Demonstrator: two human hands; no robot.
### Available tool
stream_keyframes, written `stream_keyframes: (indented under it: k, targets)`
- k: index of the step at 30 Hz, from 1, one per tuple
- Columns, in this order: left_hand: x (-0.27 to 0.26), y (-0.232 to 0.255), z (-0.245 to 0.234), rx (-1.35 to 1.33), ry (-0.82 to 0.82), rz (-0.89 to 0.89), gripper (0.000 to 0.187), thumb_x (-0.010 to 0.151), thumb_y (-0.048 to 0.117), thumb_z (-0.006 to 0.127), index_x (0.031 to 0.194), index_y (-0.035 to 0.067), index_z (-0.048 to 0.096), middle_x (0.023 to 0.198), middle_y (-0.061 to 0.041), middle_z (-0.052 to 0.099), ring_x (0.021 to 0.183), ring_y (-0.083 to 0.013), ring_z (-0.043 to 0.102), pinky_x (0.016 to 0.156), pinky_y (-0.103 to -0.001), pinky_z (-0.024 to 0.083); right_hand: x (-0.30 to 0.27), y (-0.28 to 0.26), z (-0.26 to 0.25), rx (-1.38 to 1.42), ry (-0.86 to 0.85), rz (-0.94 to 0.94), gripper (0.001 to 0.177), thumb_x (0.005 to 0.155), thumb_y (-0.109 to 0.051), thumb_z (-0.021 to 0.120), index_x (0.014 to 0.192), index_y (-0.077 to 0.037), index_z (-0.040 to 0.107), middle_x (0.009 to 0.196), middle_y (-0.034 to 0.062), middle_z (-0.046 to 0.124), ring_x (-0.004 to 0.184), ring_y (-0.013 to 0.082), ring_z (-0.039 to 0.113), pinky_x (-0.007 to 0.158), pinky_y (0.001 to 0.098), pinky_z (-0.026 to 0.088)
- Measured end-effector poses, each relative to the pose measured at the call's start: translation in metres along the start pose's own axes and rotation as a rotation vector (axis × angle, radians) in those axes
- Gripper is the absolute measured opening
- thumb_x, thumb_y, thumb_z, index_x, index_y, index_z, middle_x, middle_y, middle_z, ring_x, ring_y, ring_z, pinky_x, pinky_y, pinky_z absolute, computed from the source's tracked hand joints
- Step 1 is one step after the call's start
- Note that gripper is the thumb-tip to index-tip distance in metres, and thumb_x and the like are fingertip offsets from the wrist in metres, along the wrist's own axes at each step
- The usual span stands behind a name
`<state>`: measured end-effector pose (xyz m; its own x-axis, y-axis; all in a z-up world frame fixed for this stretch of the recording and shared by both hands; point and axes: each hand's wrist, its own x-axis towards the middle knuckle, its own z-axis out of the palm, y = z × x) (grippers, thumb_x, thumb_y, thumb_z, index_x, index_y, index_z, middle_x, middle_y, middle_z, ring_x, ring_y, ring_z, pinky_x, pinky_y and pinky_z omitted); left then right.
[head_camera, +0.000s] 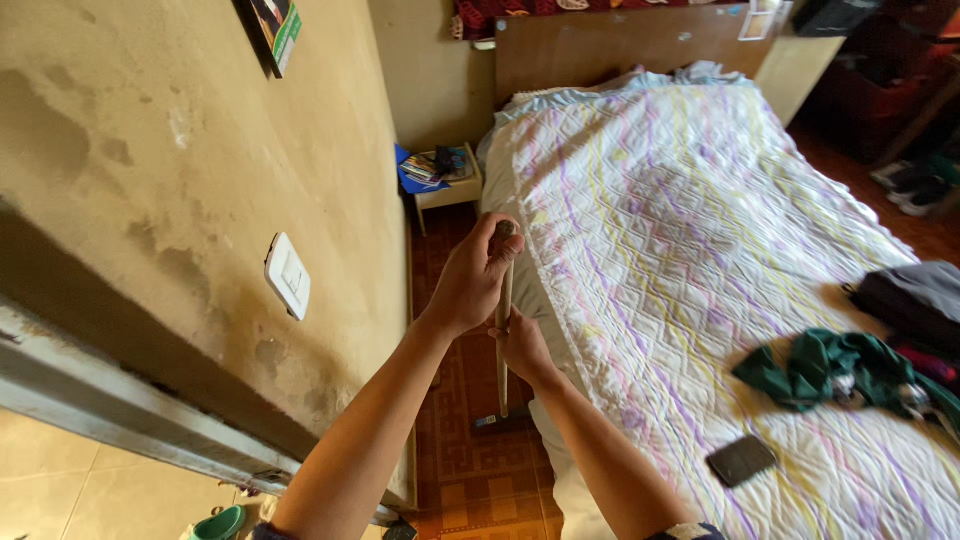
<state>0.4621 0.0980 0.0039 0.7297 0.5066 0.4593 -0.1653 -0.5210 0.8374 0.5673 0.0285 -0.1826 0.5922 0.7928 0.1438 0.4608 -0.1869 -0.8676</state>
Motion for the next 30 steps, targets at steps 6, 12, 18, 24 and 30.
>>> stream_keyframes:
  k: [6,12,18,24,30]
  targets:
    - [0.024,-0.019,0.003,0.027,0.016,-0.071,0.034,0.105,0.035,0.058,0.124,0.006,0.057,0.093,-0.006,0.065,0.079,-0.0140,0.056,0.074,-0.031,0.049,0.049,0.016,0.000,-0.010,-0.081,0.036,0.022,0.092,-0.009,0.068,0.112,-0.005,0.060,0.088,0.0151,0.071,0.082,0.0299,0.071,0.075,0.0447,0.052]
    - [0.065,-0.057,0.005,-0.010,0.037,-0.050,0.035,0.105,0.031,0.058,0.126,0.004,0.057,0.092,-0.008,0.065,0.076,-0.0138,0.054,0.071,-0.031,0.049,0.120,0.051,0.011,-0.016,-0.105,-0.047,0.021,0.093,-0.008,0.066,0.113,-0.003,0.066,0.096,0.0159,0.076,0.093,0.0292,0.074,0.079,0.0419,0.057]
    - [0.141,-0.106,0.002,0.021,0.070,0.043,0.036,0.106,0.030,0.057,0.127,0.001,0.057,0.108,-0.014,0.072,0.100,-0.0210,0.071,0.087,-0.034,0.055,0.225,0.092,0.016,-0.023,-0.120,-0.173,0.026,0.088,-0.010,0.073,0.112,-0.001,0.067,0.101,0.0157,0.078,0.099,0.0282,0.076,0.081,0.0402,0.059]
    - [0.230,-0.149,-0.010,0.098,0.047,-0.008,0.037,0.105,0.032,0.055,0.127,0.002,0.057,0.105,-0.017,0.073,0.100,-0.0254,0.072,0.089,-0.037,0.055,0.328,0.110,0.013,-0.063,-0.168,-0.088,0.028,0.083,-0.012,0.078,0.108,0.000,0.072,0.099,0.0154,0.079,0.094,0.0290,0.076,0.081,0.0411,0.058]
    - [0.296,-0.188,-0.023,0.063,0.028,0.035,0.034,0.106,0.031,0.056,0.125,0.002,0.057,0.107,-0.016,0.073,0.101,-0.0251,0.073,0.089,-0.037,0.055,0.421,0.141,0.021,-0.058,-0.139,-0.149,0.027,0.078,-0.012,0.080,0.103,0.000,0.075,0.095,0.0169,0.078,0.093,0.0287,0.076,0.080,0.0405,0.056]
